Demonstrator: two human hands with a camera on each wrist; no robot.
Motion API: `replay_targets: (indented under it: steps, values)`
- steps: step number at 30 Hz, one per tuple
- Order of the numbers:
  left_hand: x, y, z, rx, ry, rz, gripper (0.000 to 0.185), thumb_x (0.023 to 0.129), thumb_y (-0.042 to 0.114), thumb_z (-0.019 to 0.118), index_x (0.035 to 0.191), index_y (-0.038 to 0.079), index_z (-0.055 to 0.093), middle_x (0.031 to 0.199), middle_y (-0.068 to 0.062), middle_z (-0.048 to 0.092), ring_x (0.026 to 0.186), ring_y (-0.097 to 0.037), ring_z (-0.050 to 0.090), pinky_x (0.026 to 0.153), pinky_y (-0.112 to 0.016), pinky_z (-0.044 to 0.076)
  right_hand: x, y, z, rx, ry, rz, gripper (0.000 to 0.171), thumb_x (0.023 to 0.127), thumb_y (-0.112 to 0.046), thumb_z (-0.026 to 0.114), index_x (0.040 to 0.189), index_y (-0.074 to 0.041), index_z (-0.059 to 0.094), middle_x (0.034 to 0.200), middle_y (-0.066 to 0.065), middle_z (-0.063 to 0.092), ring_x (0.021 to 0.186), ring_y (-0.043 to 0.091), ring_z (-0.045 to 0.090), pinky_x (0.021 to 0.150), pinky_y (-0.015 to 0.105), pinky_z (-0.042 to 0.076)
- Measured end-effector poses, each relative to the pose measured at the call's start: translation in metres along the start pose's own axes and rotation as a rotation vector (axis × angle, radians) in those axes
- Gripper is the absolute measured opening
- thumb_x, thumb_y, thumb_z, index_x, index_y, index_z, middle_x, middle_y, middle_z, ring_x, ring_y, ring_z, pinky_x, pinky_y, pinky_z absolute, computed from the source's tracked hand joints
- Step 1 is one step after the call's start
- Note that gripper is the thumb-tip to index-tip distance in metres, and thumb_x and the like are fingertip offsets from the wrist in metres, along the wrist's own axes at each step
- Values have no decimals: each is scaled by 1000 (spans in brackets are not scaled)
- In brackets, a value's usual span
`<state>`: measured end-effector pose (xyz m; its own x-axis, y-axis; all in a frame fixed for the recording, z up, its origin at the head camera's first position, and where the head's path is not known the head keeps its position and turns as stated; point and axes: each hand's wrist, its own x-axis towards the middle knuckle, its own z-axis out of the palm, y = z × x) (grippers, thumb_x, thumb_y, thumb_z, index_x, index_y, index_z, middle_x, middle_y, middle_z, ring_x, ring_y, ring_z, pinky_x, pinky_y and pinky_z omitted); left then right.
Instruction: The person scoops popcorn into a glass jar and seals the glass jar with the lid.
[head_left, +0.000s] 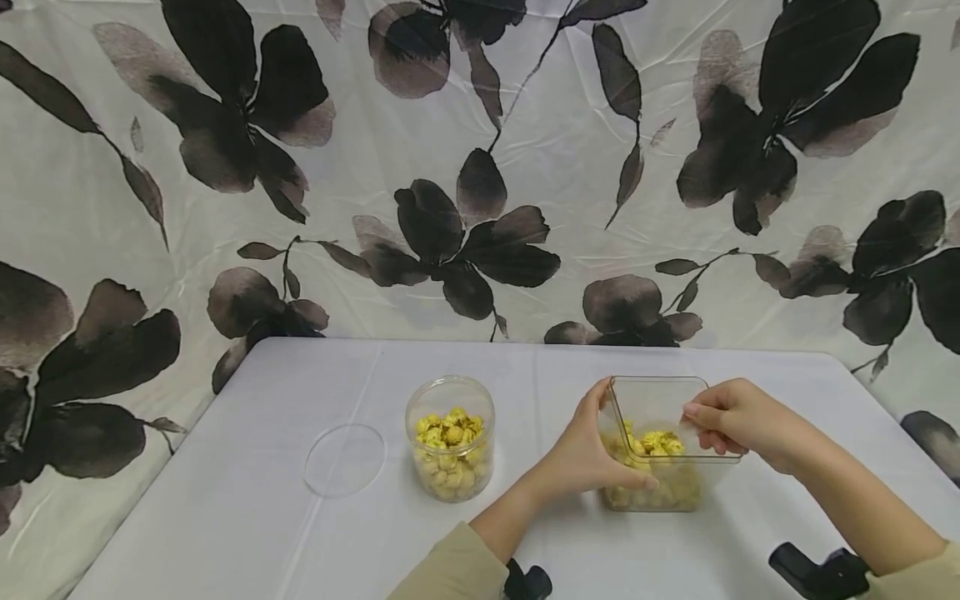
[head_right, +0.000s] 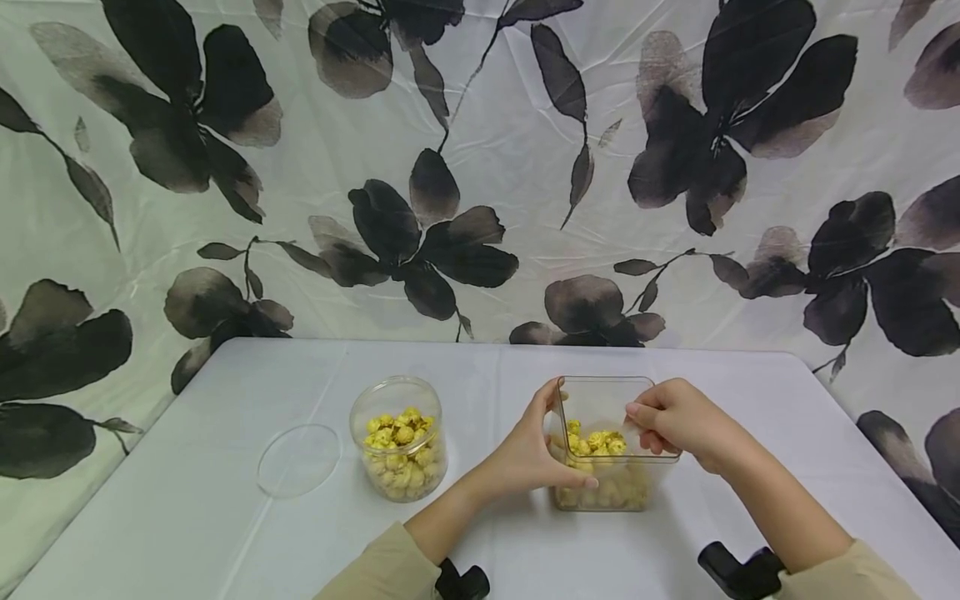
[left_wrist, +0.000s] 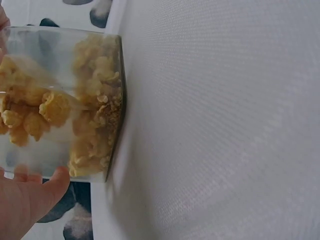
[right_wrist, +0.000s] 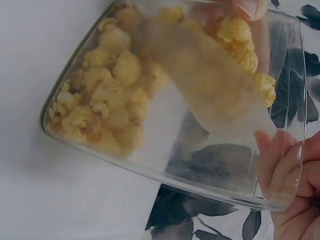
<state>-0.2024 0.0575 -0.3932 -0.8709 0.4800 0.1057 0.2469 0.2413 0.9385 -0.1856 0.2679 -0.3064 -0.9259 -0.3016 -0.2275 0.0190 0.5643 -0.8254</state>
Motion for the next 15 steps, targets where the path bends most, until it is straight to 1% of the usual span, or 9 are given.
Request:
replay_targets:
  steps: [3,7,10,15]
  values:
    - [0,0,0,0,-1,7,118,58,26,90,148,20,14,145,3,25,131,-10,27,104,-38,31,-2,1,-3,14,-7,4,27,98,-7,43,95,14,60,60,1,50,48,5,41,44,19,32]
    - [0,-1,0,4,-2,7,118,58,26,90,148,21,13,145,3,25,132,-10,27,104,-39,31,-2,3,-4,31,-11,-14,28,98,-7,42,95,15,59,59,0,50,47,4,40,44,18,32]
    - [0,-1,0,6,-3,0,118,58,26,90,148,23,13,146,3,24,132,-11,27,104,-39,31,-2,4,-3,30,0,-27,28,99,-6,42,94,16,59,59,0,50,47,4,40,43,18,32]
    - [0,-2,0,7,1,5,119,58,26,90,148,26,13,145,3,25,132,-10,27,104,-38,31,0,2,-1,13,29,-23,27,98,-5,42,94,15,59,59,0,50,46,5,38,43,19,32]
